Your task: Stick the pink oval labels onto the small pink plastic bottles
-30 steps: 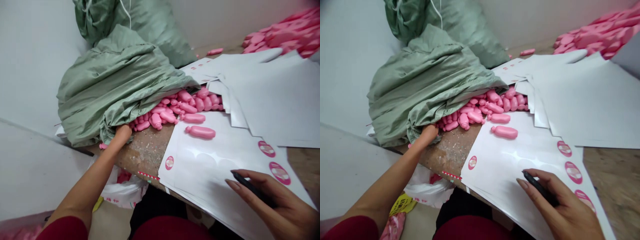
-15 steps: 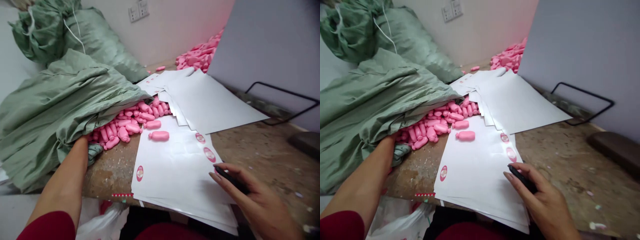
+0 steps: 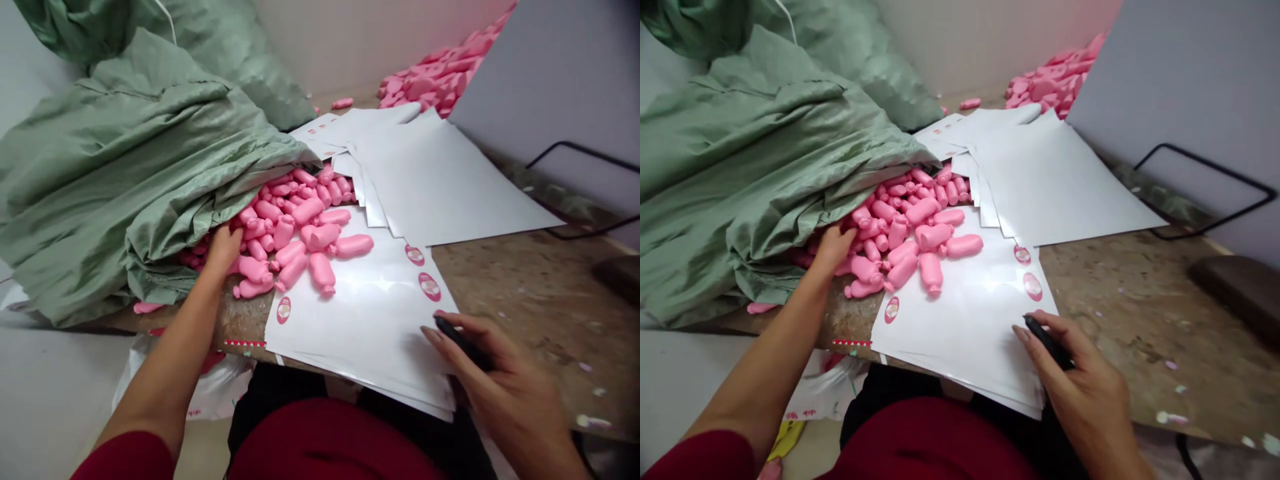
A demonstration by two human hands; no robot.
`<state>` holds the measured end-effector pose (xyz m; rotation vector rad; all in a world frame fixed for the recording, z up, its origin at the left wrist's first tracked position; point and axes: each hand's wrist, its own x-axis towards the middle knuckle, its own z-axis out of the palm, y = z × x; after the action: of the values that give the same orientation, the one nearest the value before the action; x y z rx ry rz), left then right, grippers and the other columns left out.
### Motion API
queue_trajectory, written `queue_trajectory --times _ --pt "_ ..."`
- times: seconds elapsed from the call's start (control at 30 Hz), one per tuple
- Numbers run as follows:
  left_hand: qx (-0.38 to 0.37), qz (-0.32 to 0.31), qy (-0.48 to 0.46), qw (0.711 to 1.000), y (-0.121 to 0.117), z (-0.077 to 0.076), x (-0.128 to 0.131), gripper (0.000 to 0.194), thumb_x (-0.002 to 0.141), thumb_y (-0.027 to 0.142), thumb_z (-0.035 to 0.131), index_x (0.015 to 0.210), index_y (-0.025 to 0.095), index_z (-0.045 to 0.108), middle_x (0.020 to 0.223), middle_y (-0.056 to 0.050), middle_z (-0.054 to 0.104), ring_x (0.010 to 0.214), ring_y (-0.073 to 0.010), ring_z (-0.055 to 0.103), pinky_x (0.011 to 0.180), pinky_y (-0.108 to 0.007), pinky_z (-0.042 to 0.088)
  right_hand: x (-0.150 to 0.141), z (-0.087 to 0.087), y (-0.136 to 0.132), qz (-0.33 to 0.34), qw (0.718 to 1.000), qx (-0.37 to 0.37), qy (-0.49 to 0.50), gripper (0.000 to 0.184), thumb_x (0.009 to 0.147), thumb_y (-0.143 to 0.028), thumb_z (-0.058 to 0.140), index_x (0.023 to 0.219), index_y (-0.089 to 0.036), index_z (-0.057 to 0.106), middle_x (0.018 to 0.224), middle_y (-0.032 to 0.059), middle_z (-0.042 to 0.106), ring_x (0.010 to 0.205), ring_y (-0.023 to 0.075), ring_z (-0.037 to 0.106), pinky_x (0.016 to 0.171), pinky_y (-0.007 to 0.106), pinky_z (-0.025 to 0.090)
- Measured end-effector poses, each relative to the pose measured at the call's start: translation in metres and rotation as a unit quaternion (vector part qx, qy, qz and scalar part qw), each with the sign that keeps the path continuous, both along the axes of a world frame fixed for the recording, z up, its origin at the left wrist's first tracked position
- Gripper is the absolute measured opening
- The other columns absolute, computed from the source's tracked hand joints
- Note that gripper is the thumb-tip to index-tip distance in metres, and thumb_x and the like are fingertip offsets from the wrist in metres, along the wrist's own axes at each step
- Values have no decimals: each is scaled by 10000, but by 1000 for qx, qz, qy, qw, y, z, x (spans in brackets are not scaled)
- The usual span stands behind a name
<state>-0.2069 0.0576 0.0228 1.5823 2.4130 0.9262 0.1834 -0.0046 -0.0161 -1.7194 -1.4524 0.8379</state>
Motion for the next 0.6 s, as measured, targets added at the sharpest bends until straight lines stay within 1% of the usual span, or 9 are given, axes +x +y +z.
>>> queue_trajectory --times 0.07,0.1,0.13,0.17,0.23,0.3,0.4,0.5,0.6 --pt "-7 -11 16 1000 -36 3 6 394 908 233 479 1244 133 658 1232 -148 677 1161 -279 615 1061 -426 442 -1 2 0 -21 999 -12 33 462 696 -622 693 951 -237 706 881 68 725 796 269 667 673 384 526" --pt "-1 -20 30 999 -54 5 11 397 908 253 477 1242 145 661 1264 -143 662 1191 -274 596 1079 -418 426 -2 3 2 -37 998 -18 56 445 699 -599 720 953 -234 705 884 68 721 791 254 655 662 367 517" --pt "10 -42 48 998 -71 5 17 390 915 271 473 1233 157 668 1292 -141 642 1234 -267 570 1103 -408 404 -3 3 5 -54 995 -22 85 430 694 -572 751 951 -231 703 888 66 716 782 236 642 657 350 508" --pt "15 -82 73 994 -85 4 24 380 923 284 473 1223 168 676 1285 -142 640 1236 -265 567 1104 -412 403 -5 3 8 -73 990 -23 119 423 677 -546 781 945 -229 699 888 62 711 769 217 627 657 335 499" --pt "-5 -145 113 983 -101 2 38 379 930 299 479 1241 201 673 1291 -138 624 1242 -270 559 1091 -425 413 -10 0 14 -101 977 -20 189 428 637 -498 826 935 -224 687 890 48 699 747 183 604 671 315 489" --pt "-57 -173 140 973 -103 -1 48 406 931 338 494 1293 236 648 1337 -133 589 1243 -289 556 1059 -436 437 -16 -4 16 -105 965 -10 239 426 626 -463 835 937 -222 672 896 30 687 744 165 597 683 304 485" --pt "-117 -171 165 964 -91 -2 54 440 917 457 525 1288 255 651 1390 -127 548 1235 -337 552 1030 -464 448 -22 -9 9 -57 968 6 245 351 687 -430 797 944 -233 662 883 4 677 755 153 596 700 293 482" --pt "-133 -144 183 964 -80 0 55 415 926 481 490 1178 213 683 1376 -147 557 1191 -377 564 992 -506 451 -26 -9 -1 14 979 9 202 247 758 -396 761 924 -242 665 809 -15 651 734 144 578 695 282 468" --pt "-164 -87 172 968 -78 7 55 396 940 441 455 1171 173 630 1274 -179 610 1110 -388 603 910 -521 480 -27 -2 -5 57 982 11 180 225 772 -398 753 914 -242 673 783 -16 651 720 143 574 683 279 467"
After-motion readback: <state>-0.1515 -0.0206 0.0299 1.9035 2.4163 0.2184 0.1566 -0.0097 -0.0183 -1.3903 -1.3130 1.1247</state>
